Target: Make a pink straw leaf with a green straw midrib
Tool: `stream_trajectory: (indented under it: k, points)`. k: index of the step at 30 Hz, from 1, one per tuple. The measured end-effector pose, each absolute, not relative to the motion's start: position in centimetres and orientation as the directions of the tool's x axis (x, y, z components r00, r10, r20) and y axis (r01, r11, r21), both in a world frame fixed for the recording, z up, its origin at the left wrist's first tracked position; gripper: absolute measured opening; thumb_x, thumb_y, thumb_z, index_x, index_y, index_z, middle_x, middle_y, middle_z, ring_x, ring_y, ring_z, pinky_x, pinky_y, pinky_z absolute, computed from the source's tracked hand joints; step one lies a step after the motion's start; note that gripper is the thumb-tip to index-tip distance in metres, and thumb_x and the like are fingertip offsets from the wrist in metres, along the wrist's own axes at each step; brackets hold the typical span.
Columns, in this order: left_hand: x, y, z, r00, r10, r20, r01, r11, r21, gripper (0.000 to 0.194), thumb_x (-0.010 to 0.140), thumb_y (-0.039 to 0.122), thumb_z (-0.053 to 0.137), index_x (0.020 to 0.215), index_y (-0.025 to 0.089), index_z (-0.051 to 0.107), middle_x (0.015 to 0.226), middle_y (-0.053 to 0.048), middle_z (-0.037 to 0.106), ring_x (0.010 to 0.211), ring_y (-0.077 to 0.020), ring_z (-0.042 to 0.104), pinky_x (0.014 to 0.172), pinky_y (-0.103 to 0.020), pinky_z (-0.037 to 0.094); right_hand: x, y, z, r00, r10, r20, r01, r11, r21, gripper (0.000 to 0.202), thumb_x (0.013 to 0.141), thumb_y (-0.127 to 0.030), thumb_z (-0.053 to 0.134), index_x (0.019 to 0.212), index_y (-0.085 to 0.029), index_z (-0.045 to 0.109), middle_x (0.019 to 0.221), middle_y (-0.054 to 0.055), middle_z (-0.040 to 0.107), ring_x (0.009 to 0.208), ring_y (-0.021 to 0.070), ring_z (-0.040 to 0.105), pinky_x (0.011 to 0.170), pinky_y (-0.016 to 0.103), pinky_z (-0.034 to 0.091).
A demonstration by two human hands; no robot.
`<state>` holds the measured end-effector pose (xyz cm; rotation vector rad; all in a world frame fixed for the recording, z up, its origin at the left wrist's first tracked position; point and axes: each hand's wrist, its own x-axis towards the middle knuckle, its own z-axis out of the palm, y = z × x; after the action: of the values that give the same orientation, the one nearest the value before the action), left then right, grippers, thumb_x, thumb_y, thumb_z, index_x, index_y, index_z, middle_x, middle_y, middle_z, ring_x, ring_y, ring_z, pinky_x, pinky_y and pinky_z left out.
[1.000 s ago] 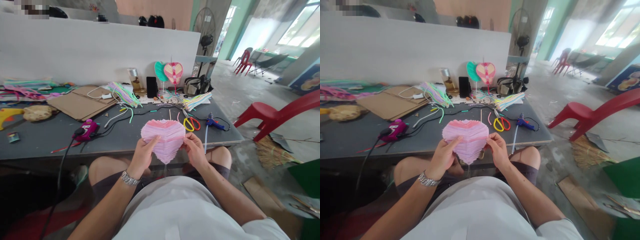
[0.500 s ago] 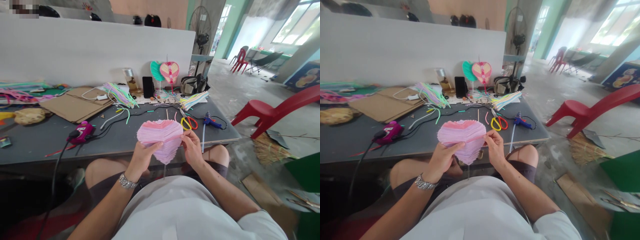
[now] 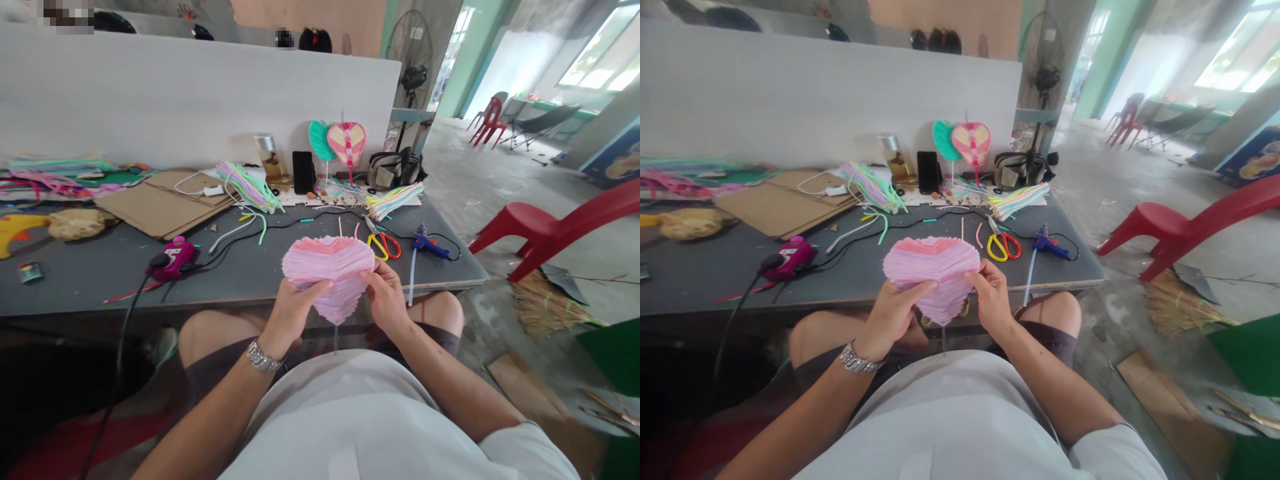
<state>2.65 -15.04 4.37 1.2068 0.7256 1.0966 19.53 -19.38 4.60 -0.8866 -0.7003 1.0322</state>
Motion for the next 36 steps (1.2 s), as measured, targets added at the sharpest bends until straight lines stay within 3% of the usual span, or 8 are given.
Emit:
stream_trajectory:
  k: [7, 15, 18, 23, 27, 32, 36]
  points:
    - [3.1, -15.8, 4.7, 0.319, 0.947, 0.034, -0.398, 0.101, 0.912, 0.023, 0.077, 0.037, 0.083, 0.092, 0.019, 0.081, 0.094, -0.007, 0.079, 0.095, -0.0253, 0.073, 0.087, -0.035, 0.057, 20.0, -19.9, 4.2, 0.299, 0.952, 0.059, -0.44, 0.192, -0.877, 0.024, 0.074, -0.036, 0.082, 0.076, -0.022, 0.063, 0.072, -0.004, 0.062, 0.062, 0.0103, 0.05, 0.062, 0.023, 0.042]
    - [2.7, -15.9, 3.7, 0.266, 0.964, 0.015, -0.32, 0.074, 0.944, 0.028, 0.079, 0.043, 0.081, 0.087, 0.017, 0.078, 0.08, -0.004, 0.074, 0.073, -0.0177, 0.066, 0.067, -0.027, 0.052, 19.8, -19.7, 4.2, 0.301, 0.951, 0.07, -0.432, 0.201, -0.879, 0.019, 0.069, -0.031, 0.084, 0.072, -0.022, 0.068, 0.068, -0.005, 0.066, 0.061, 0.01, 0.053, 0.063, 0.022, 0.045]
    - [2.6, -15.9, 4.0, 0.293, 0.955, 0.037, -0.322, 0.062, 0.945, 0.029, 0.08, 0.045, 0.08, 0.084, 0.016, 0.077, 0.078, -0.004, 0.073, 0.07, -0.0159, 0.064, 0.064, -0.025, 0.05, 19.6, -19.7, 4.4, 0.28, 0.957, 0.071, -0.426, 0.19, -0.884, 0.019, 0.071, -0.032, 0.083, 0.084, -0.023, 0.073, 0.079, -0.002, 0.074, 0.071, 0.0146, 0.064, 0.07, 0.025, 0.051]
    - [2.8, -16.1, 4.5, 0.325, 0.944, 0.053, -0.32, 0.057, 0.946, 0.034, 0.079, 0.047, 0.081, 0.072, 0.016, 0.07, 0.058, 0.002, 0.06, 0.053, -0.0103, 0.053, 0.051, -0.022, 0.039, 18.9, -19.4, 4.8, 0.268, 0.962, 0.047, -0.451, 0.169, -0.877, 0.032, 0.07, -0.033, 0.086, 0.099, -0.024, 0.076, 0.1, 0.003, 0.08, 0.097, 0.0251, 0.073, 0.084, 0.034, 0.056]
    - [3.1, -15.8, 4.6, 0.226, 0.972, 0.06, -0.404, 0.037, 0.914, 0.038, 0.081, 0.053, 0.078, 0.075, 0.016, 0.071, 0.061, 0.001, 0.064, 0.054, -0.0122, 0.058, 0.053, -0.024, 0.042, 18.5, -18.8, 4.7, 0.288, 0.956, 0.062, -0.438, 0.189, -0.879, 0.032, 0.071, -0.03, 0.086, 0.101, -0.024, 0.077, 0.1, 0.003, 0.081, 0.1, 0.0268, 0.074, 0.089, 0.037, 0.056]
    - [3.2, -15.6, 4.9, 0.252, 0.967, 0.032, -0.401, 0.074, 0.913, 0.04, 0.079, 0.055, 0.079, 0.077, 0.015, 0.071, 0.064, -0.002, 0.067, 0.061, -0.0161, 0.063, 0.057, -0.025, 0.046, 18.5, -18.7, 4.4, 0.309, 0.948, 0.074, -0.435, 0.21, -0.876, 0.037, 0.072, -0.029, 0.084, 0.108, -0.024, 0.077, 0.102, 0.004, 0.081, 0.101, 0.0267, 0.074, 0.09, 0.037, 0.056]
    - [2.8, -15.6, 5.4, 0.221, 0.974, 0.057, -0.418, 0.042, 0.907, 0.036, 0.08, 0.051, 0.078, 0.079, 0.017, 0.068, 0.067, 0.0, 0.065, 0.062, -0.0137, 0.06, 0.061, -0.025, 0.046, 18.5, -18.9, 4.7, 0.307, 0.951, 0.042, -0.447, 0.183, -0.876, 0.039, 0.073, -0.03, 0.083, 0.111, -0.023, 0.076, 0.102, 0.004, 0.081, 0.099, 0.0271, 0.074, 0.088, 0.037, 0.056]
